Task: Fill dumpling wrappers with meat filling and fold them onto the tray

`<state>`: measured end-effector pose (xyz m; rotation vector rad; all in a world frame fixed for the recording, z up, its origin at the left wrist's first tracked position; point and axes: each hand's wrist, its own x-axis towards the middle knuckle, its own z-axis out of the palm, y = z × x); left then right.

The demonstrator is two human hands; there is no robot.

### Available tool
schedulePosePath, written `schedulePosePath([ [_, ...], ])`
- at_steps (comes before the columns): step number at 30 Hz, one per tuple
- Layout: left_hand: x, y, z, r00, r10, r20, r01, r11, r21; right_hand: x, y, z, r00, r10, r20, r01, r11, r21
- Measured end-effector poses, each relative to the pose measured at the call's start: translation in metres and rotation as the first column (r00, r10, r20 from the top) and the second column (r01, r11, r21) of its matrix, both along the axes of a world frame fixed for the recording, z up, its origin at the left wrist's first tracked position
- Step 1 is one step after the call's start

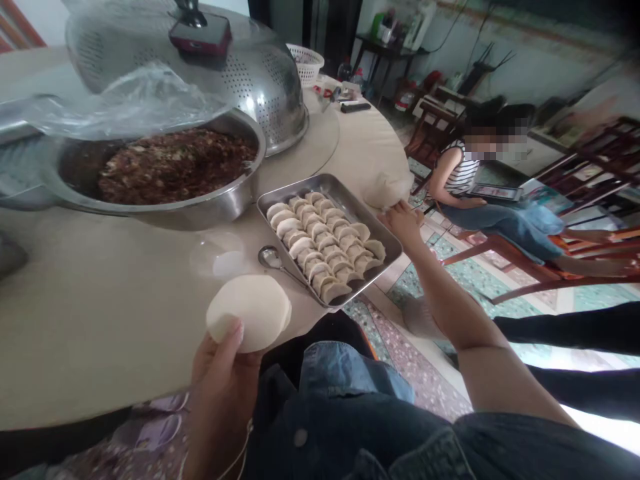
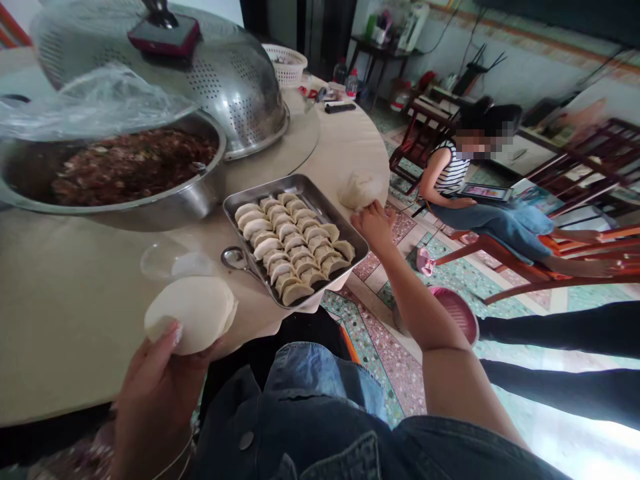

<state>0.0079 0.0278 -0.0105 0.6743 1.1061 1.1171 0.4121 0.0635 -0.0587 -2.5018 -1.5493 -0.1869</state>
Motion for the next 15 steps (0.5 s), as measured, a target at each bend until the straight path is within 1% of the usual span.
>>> schedulePosePath([
  [2,0.000,-0.001,0.000,1.000,0.001,0.007,-0.001,1.000,-0.001,-0.004,0.007,0.006,1.000,-0.006,0.030,0.007,0.999,-0.036],
  [4,-0.001,-0.001,0.003,1.000,0.012,0.018,-0.012,1.000,-0.020,-0.006,0.011,0.014,0.999,0.026,0.022,-0.024,0.998,-0.060],
  [6,-0.002,-0.001,0.007,0.999,0.039,0.023,-0.038,0.999,-0.034,-0.005,0.006,0.023,0.994,0.112,-0.006,-0.112,0.990,-0.090],
  [9,-0.008,0.002,0.009,0.995,0.098,0.021,-0.097,0.995,-0.038,0.000,-0.015,0.038,0.954,0.287,-0.086,-0.295,0.950,-0.103],
  [11,-0.014,0.006,0.006,0.994,0.106,0.020,-0.105,0.993,-0.049,0.003,-0.033,0.048,0.917,0.377,-0.130,-0.387,0.920,-0.060],
  [12,-0.017,0.007,0.004,0.996,0.092,0.015,-0.091,0.994,-0.058,0.003,-0.042,0.053,0.905,0.404,-0.135,-0.410,0.912,-0.017],
  [13,-0.021,0.009,0.001,0.997,0.077,0.003,-0.077,0.995,-0.063,0.000,-0.050,0.059,0.900,0.417,-0.128,-0.416,0.909,0.043],
  [15,-0.028,0.011,-0.004,0.997,0.056,-0.044,-0.059,0.997,-0.058,-0.012,-0.066,0.070,0.908,0.410,-0.088,-0.388,0.900,0.196],
])
